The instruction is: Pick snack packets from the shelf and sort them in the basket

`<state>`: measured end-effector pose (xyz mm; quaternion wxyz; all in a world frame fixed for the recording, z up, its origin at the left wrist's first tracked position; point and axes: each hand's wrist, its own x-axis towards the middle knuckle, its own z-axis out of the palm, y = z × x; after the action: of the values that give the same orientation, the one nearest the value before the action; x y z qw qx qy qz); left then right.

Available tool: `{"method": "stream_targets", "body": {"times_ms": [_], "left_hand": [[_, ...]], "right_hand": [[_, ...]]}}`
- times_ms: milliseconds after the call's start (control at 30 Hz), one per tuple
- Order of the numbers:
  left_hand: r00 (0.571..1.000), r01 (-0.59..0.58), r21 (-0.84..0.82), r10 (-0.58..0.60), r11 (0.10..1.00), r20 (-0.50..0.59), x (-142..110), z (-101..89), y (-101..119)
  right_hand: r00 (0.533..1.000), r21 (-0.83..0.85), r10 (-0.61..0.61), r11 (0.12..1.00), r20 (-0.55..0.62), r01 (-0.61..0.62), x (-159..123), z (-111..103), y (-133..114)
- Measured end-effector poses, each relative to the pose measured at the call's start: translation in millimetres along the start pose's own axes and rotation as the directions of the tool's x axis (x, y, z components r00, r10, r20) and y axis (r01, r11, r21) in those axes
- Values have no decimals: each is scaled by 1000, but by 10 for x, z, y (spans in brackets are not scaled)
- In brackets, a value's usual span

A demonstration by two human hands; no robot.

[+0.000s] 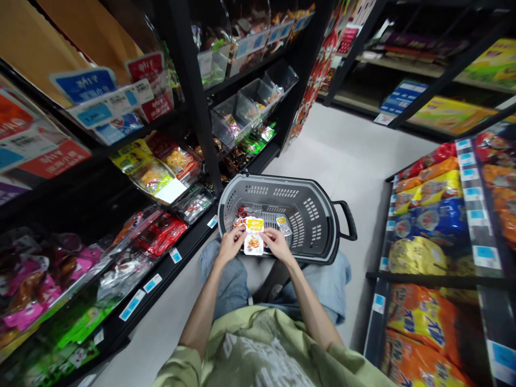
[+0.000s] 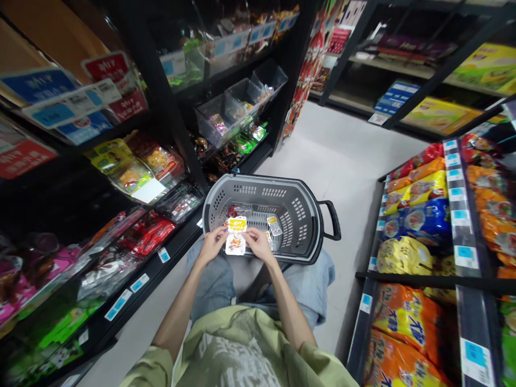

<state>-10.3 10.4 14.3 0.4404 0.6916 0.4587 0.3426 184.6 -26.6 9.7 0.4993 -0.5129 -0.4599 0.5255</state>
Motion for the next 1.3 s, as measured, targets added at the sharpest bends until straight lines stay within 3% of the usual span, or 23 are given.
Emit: {"method": "stream_targets", "body": {"times_ms": [467, 1033, 1300], "left_hand": [[1000, -30, 89, 31, 996, -7, -1, -1, 19], [999, 35, -100, -32, 994, 34, 19, -14, 31], [998, 54, -97, -51, 994, 35, 3, -25, 17]], "right_hand": [[999, -34, 25, 999, 44, -24, 1, -5, 143], [998, 12, 43, 999, 48, -44, -8, 11, 61], [998, 31, 24, 999, 50, -25, -10, -2, 98]]}}
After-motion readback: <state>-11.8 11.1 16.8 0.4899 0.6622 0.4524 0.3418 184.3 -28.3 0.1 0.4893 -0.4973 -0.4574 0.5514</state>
